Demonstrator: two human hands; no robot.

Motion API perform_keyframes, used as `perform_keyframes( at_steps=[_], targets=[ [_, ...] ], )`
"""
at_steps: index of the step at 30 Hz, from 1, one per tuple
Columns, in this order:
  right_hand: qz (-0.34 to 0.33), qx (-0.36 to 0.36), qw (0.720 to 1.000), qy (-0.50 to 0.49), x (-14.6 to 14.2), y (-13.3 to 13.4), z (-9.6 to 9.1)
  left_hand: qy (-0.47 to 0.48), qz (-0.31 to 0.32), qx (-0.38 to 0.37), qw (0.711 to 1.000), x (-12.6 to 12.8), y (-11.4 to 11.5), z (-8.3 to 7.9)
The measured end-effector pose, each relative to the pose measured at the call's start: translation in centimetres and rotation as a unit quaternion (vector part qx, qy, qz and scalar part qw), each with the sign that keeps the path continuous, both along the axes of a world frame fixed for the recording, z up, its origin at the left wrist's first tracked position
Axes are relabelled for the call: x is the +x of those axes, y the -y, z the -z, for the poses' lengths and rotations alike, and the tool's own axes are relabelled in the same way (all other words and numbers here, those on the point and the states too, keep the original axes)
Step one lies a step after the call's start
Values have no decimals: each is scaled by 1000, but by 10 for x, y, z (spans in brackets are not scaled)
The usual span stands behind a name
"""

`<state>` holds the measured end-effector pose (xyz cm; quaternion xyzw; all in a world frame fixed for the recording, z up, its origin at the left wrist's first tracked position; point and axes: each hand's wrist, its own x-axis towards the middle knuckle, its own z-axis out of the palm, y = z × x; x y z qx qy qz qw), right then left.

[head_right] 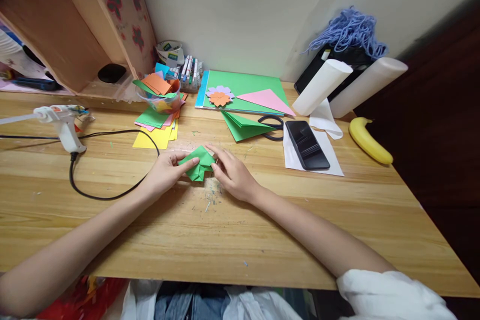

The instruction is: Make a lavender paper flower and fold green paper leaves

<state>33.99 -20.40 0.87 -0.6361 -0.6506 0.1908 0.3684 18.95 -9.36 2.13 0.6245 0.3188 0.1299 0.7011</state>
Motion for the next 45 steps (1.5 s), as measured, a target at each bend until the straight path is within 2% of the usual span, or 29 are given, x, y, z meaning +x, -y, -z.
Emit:
perform_keyframes(
  at_steps=[5,9,14,21,24,31,37,42,45],
  targets=[
    [10,-54,973,-223,5,-5,7,-1,10,-10,1000,0,2,-3],
    [4,-63,957,-284,5,-8,10,5,10,-16,1000,0,3,-4],
    [13,-71,946,-315,5,-8,6,2,11,6,1000,0,2,-4],
    [20,-92,940,-328,8,-11,3,-6,26,141,990,-1,-4,-2],
    [27,-104,937,-332,7,-12,3,-12,38,168,985,-1,-5,-1],
    [48,-89,949,-298,4,-11,5,-15,62,166,984,0,-7,-1],
    [46,-84,957,-275,3,-11,3,-30,46,159,986,0,-4,1],
    [43,-90,956,-276,1,-9,3,-22,19,96,995,1,2,2],
    [39,-96,955,-278,1,-8,4,-25,16,88,996,2,4,1]
  ],
)
